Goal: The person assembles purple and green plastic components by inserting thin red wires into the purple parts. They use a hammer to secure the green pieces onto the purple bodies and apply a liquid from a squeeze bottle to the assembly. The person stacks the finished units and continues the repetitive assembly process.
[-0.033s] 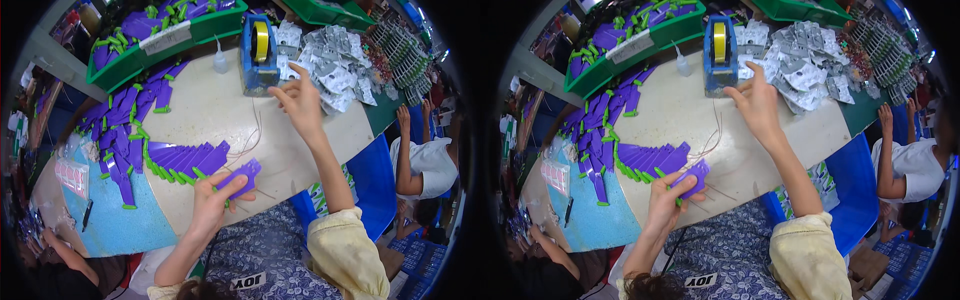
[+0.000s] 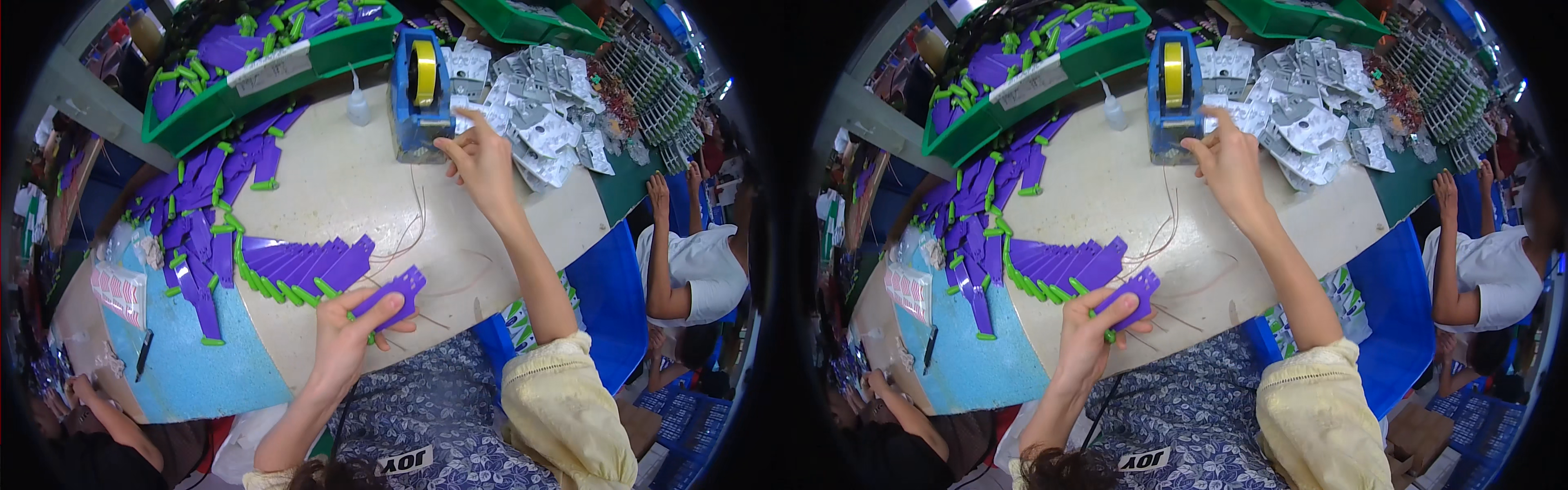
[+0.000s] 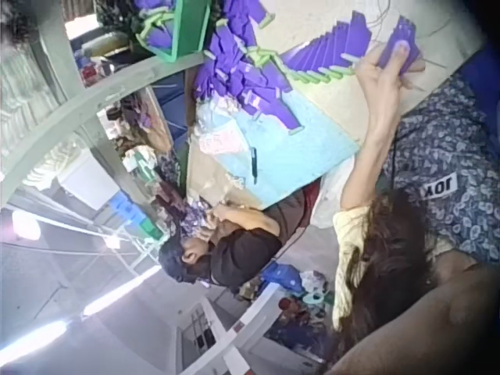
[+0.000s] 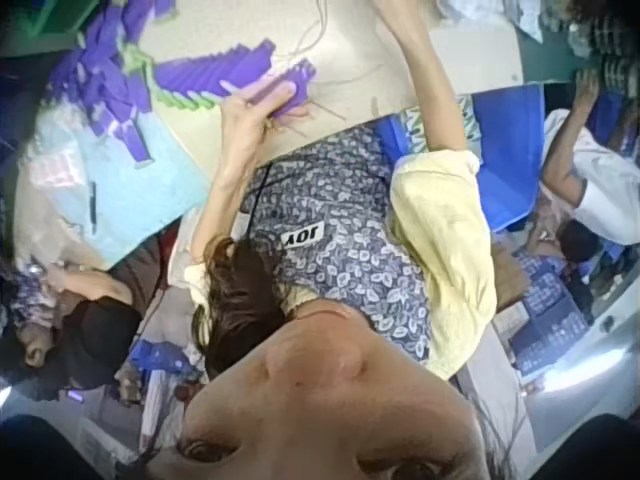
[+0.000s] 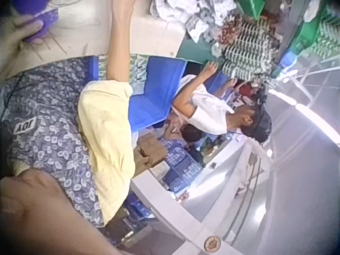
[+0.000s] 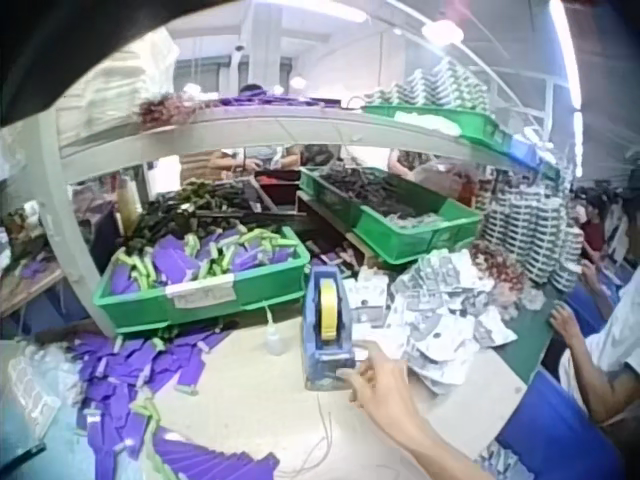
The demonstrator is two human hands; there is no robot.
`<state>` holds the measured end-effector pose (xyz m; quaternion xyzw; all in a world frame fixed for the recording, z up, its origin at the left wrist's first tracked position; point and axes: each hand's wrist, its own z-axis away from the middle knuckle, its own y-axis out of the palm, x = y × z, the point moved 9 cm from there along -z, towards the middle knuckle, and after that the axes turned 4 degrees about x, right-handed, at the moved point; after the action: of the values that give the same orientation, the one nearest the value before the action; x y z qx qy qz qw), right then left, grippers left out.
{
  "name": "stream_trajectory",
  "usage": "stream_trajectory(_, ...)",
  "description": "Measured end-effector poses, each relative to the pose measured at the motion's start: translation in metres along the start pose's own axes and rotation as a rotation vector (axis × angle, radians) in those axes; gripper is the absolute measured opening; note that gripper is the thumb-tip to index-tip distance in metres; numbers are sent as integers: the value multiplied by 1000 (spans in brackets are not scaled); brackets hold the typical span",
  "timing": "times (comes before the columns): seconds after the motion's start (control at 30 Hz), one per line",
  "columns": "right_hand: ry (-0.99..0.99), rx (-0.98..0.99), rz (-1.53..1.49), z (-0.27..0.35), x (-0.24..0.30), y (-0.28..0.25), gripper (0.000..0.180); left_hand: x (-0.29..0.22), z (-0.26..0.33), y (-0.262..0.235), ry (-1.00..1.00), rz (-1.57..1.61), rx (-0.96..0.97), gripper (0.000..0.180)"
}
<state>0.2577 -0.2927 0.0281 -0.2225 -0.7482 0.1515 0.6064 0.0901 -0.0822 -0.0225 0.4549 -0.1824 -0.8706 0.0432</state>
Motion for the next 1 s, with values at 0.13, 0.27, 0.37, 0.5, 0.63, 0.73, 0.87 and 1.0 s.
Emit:
stream_trajectory(0.13, 24, 165, -16, -33, -15, 2, 32, -4, 12, -21, 155, -232, -113, 18)
stream_trajectory(0.27, 1, 94, 74, -39, -6, -10, 43, -16, 13, -19, 300, -354, -144, 15)
stream_trajectory(0.37, -312, 135, -20, 22, 78, 5, 46, -32, 19, -19, 481, -510, -232, 15)
stream_trajectory(0.5, -355, 766, -74, 99, 105, 57, 32, -43, 32, -9, 619, -735, -181, 26)
stream_trajectory(0.63, -89, 827, 13, 69, 61, 62, 23, -73, 36, -55, 766, -1229, -323, 59)
stream_trajectory(0.73, -196, 898, 59, 63, 46, 107, 33, -95, 26, -97, 739, -1632, -385, 79)
stream_trajectory(0.87, -352, 805, 122, 73, 75, 137, 68, -90, 24, -105, 736, -1749, -288, 74)
stream_trajectory(1.0, -418, 910, 96, 96, 77, 154, 68, -66, 48, -107, 635, -1492, -252, 62)
